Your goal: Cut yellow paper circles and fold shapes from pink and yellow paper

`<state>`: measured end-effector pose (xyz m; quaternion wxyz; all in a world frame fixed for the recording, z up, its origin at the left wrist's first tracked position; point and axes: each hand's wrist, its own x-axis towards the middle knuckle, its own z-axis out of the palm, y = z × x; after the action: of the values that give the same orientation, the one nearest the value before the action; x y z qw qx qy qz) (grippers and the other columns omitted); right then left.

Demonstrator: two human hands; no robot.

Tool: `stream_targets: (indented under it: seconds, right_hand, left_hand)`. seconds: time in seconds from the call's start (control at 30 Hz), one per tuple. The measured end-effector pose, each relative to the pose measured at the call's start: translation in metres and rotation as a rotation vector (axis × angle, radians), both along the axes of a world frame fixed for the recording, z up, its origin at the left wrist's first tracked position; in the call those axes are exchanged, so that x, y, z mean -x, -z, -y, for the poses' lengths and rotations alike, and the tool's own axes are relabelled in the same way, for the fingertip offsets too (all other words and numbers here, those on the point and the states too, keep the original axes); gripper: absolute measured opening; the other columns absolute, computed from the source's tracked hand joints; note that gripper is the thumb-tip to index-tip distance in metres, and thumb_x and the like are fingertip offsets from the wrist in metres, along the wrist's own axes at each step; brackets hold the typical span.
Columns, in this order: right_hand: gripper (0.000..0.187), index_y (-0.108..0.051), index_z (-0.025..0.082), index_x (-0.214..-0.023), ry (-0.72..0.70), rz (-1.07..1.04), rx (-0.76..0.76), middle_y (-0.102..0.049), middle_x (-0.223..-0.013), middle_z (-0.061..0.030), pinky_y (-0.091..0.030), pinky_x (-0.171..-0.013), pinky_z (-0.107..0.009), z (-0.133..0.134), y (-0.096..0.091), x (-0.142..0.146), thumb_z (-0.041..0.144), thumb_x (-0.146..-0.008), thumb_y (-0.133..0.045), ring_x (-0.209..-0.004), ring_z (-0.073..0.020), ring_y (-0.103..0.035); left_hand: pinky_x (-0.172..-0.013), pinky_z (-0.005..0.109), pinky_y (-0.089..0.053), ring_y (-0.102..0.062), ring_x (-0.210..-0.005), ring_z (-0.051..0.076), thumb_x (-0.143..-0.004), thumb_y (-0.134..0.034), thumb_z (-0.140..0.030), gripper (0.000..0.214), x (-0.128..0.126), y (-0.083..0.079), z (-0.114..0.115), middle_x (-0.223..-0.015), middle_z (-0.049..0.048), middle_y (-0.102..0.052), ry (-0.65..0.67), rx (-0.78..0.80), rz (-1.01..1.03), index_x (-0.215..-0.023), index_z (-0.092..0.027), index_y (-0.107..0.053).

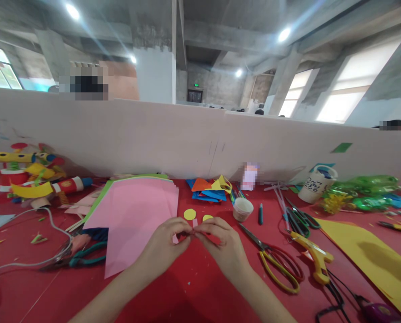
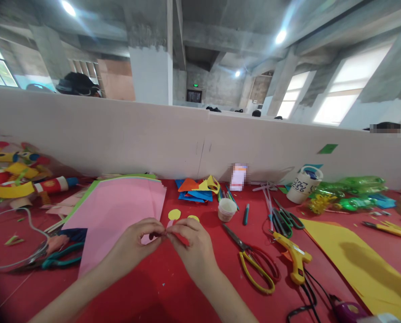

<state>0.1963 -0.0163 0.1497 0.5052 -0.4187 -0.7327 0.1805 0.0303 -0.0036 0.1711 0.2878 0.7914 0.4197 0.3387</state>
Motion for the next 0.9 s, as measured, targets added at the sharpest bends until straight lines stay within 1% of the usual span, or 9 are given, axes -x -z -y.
stream_targets:
  seconds: [0.13,0.27,0.37,0.43,0.53,0.7,0.77,0.83,0.9]
  right_hand:
    - [0.009,-0.07,0.022,-0.075,0.011,0.019,0.082,-0.064,-0.076,-0.0038,-0.048,-0.066,-0.027,0.0,-0.001,-0.001,0.017,-0.075,-0.062,-0.073,-0.0173,-0.059]
    - [0.01,-0.068,0.02,-0.068,-0.032,-0.007,0.223,-0.064,-0.069,-0.0022,-0.047,-0.062,-0.025,0.002,-0.007,-0.002,0.016,-0.073,-0.061,-0.066,-0.0154,-0.059]
    - [0.008,-0.067,0.018,-0.07,-0.074,-0.098,0.375,-0.065,-0.068,-0.0023,-0.046,-0.061,-0.025,0.003,-0.01,-0.004,0.02,-0.073,-0.06,-0.064,-0.0151,-0.059]
    - [0.011,-0.067,0.017,-0.071,-0.105,-0.182,0.473,-0.065,-0.068,-0.0027,-0.045,-0.061,-0.026,0.002,-0.01,-0.005,0.026,-0.073,-0.061,-0.064,-0.0153,-0.058]
    - [0.019,-0.067,0.017,-0.072,-0.171,-0.306,0.546,-0.064,-0.066,-0.0018,-0.043,-0.059,-0.025,0.0,-0.007,-0.005,0.035,-0.072,-0.062,-0.062,-0.0139,-0.056]
    - [0.021,-0.067,0.017,-0.071,-0.209,-0.381,0.557,-0.06,-0.06,0.0,-0.041,-0.055,-0.024,-0.005,-0.001,-0.003,0.037,-0.073,-0.062,-0.056,-0.0118,-0.052]
    - [0.019,-0.067,0.017,-0.082,-0.237,-0.393,0.543,-0.061,-0.063,0.0,-0.044,-0.058,-0.025,-0.004,-0.003,-0.004,0.033,-0.076,-0.059,-0.059,-0.0126,-0.055]
    - [0.021,-0.065,0.02,-0.096,-0.254,-0.355,0.484,-0.063,-0.075,-0.0015,-0.047,-0.066,-0.027,-0.001,-0.006,-0.005,0.026,-0.077,-0.057,-0.071,-0.0143,-0.058]
    - [0.028,-0.062,0.025,-0.102,-0.231,-0.246,0.351,-0.061,-0.092,-0.0028,-0.048,-0.074,-0.029,0.004,-0.01,-0.006,0.016,-0.076,-0.056,-0.084,-0.0156,-0.057]
  left_hand:
    - [-0.066,0.024,-0.041,-0.053,-0.071,0.014,-0.077,-0.05,-0.015,0.013,0.001,-0.003,0.0,-0.074,0.0012,-0.059,0.01,0.022,-0.07,-0.071,-0.017,-0.062]
    - [-0.063,0.023,-0.04,-0.052,-0.066,0.013,-0.076,-0.053,-0.018,0.011,0.002,-0.005,-0.001,-0.071,0.0005,-0.059,0.04,0.117,-0.073,-0.07,-0.017,-0.063]
    - [-0.06,0.022,-0.04,-0.05,-0.063,0.012,-0.075,-0.056,-0.022,0.009,0.004,-0.003,-0.005,-0.069,-0.0005,-0.058,0.046,0.189,-0.009,-0.071,-0.017,-0.063]
    - [-0.06,0.022,-0.039,-0.05,-0.064,0.012,-0.074,-0.058,-0.027,0.011,0.005,-0.001,-0.007,-0.069,-0.0006,-0.057,0.046,0.22,0.039,-0.073,-0.017,-0.063]
    - [-0.06,0.023,-0.038,-0.048,-0.065,0.013,-0.076,-0.056,-0.033,0.019,0.006,-0.002,-0.007,-0.07,0.0,-0.056,0.075,0.297,0.078,-0.073,-0.017,-0.064]
    - [-0.058,0.023,-0.034,-0.043,-0.061,0.012,-0.075,-0.054,-0.035,0.024,0.002,-0.008,-0.004,-0.061,-0.0018,-0.049,0.081,0.385,0.151,-0.063,-0.015,-0.06]
    - [-0.056,0.023,-0.032,-0.039,-0.058,0.011,-0.074,-0.054,-0.034,0.024,0.001,-0.008,-0.004,-0.057,-0.0031,-0.046,0.059,0.411,0.209,-0.06,-0.015,-0.058]
    - [-0.054,0.022,-0.03,-0.036,-0.055,0.01,-0.074,-0.054,-0.035,0.025,0.001,-0.008,-0.005,-0.054,-0.0044,-0.042,0.035,0.446,0.272,-0.058,-0.015,-0.056]
    - [-0.052,0.022,-0.029,-0.034,-0.053,0.009,-0.074,-0.055,-0.035,0.027,0.002,-0.006,-0.006,-0.052,-0.0051,-0.04,0.017,0.467,0.32,-0.056,-0.015,-0.055]
